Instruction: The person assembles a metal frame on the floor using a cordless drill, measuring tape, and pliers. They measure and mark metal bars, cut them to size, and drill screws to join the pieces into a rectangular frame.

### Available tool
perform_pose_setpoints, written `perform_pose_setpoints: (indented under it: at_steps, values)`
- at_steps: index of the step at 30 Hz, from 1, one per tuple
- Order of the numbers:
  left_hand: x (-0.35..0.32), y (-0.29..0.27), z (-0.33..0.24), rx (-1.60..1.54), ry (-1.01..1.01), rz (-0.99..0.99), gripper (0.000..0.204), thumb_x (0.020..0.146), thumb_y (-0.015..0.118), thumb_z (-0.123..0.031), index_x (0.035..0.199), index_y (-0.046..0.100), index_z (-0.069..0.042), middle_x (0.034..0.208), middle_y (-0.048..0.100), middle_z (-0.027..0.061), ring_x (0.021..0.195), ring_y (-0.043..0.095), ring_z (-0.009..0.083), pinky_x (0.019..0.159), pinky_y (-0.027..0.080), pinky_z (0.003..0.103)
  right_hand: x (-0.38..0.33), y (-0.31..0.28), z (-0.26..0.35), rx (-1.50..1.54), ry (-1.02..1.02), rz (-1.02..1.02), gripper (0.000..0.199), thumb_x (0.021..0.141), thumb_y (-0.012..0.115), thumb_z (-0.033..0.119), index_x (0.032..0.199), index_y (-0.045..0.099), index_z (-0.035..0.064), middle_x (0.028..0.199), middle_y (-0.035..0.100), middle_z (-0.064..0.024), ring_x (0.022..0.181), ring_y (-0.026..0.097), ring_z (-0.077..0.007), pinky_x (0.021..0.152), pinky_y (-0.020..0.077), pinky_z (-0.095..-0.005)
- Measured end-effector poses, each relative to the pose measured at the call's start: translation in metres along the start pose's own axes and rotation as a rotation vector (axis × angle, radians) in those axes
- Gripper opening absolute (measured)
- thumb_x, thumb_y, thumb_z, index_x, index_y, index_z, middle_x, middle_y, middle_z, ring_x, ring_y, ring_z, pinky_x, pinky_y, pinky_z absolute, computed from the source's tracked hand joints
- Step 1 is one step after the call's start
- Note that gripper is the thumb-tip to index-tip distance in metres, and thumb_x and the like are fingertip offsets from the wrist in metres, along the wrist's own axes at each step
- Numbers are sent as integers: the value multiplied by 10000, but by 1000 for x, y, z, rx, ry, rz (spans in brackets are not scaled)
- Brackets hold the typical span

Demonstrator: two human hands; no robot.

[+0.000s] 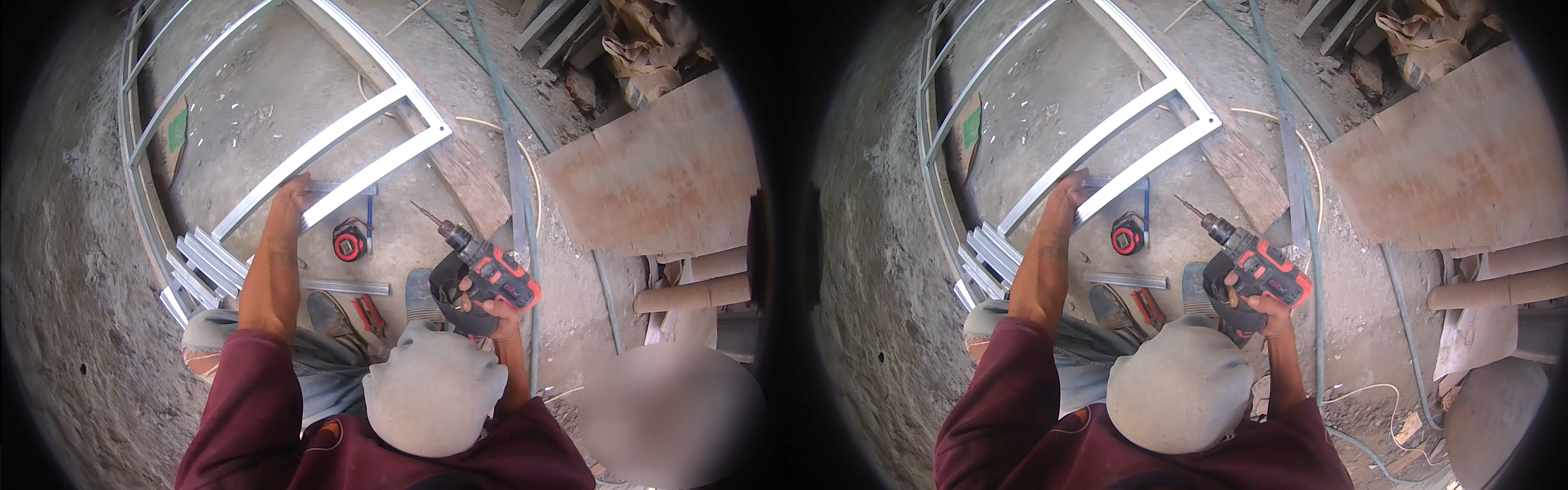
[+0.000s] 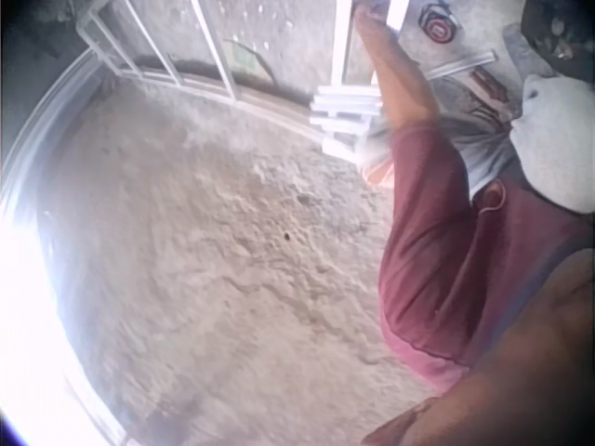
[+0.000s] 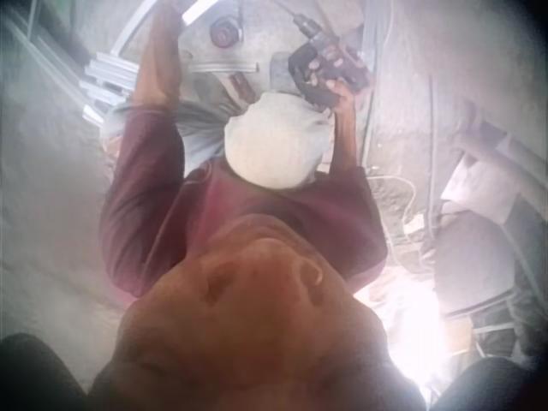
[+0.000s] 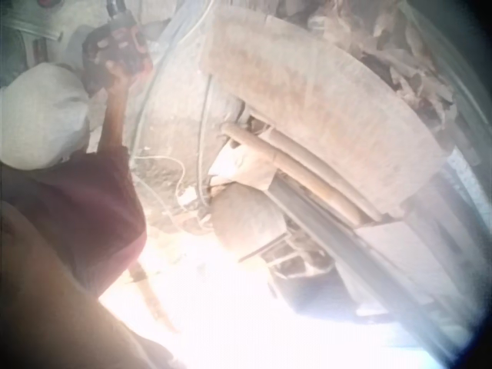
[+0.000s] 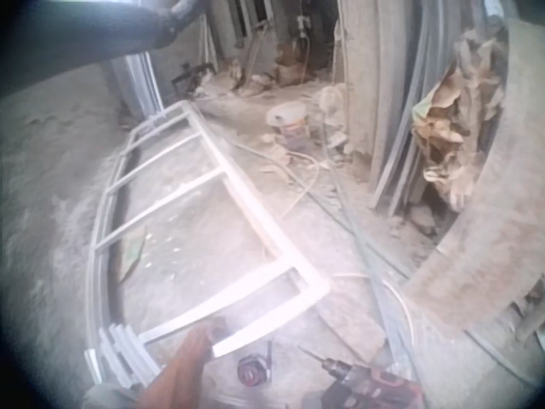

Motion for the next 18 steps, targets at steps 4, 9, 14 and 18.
perform_pose_setpoints:
  at_steps: [4, 9, 14, 18]
  values:
    - [-62, 44, 18, -295, 61, 60, 529, 1014, 608, -195, 1408, 356, 52, 1361, 501, 321, 1212, 574, 492, 969, 573, 546, -6, -15, 5, -56, -10, -34, 597, 733, 715, 184, 1233, 520, -77, 1061, 634, -188, 800, 668, -235, 639, 587, -323]
    - [-88, 24, 1, 1, 132, 64, 453, 942, 716, -125, 1288, 461, 17, 1213, 602, 246, 1066, 667, 419, 910, 617, 480, -2, -2, 3, -22, 72, -2, 574, 737, 715, 201, 1204, 526, -74, 963, 643, -191, 727, 660, -229, 579, 573, -313]
    - [-100, 15, -2, 195, 225, 131, 390, 913, 757, -122, 1214, 536, -9, 1047, 675, 175, 979, 702, 322, 864, 631, 435, 9, 2, 0, -54, 35, 33, 567, 732, 714, 210, 1189, 528, -70, 826, 640, -176, 667, 648, -220, 521, 553, -301]
    - [-84, 6, 4, 437, 116, 216, 413, 884, 806, -271, 1161, 640, -14, 1098, 700, 143, 1003, 695, 296, 851, 599, 421, 13, 9, -6, -45, 80, 79, 573, 725, 713, 202, 1197, 522, -62, 851, 643, -183, 677, 649, -229, 519, 549, -303]
Point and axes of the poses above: each hand's wrist, its own x-axis towards the middle knuckle, its own y-axis out of the palm, z = x × y, the point moved 8 cm from there along x, towards the middle knuckle
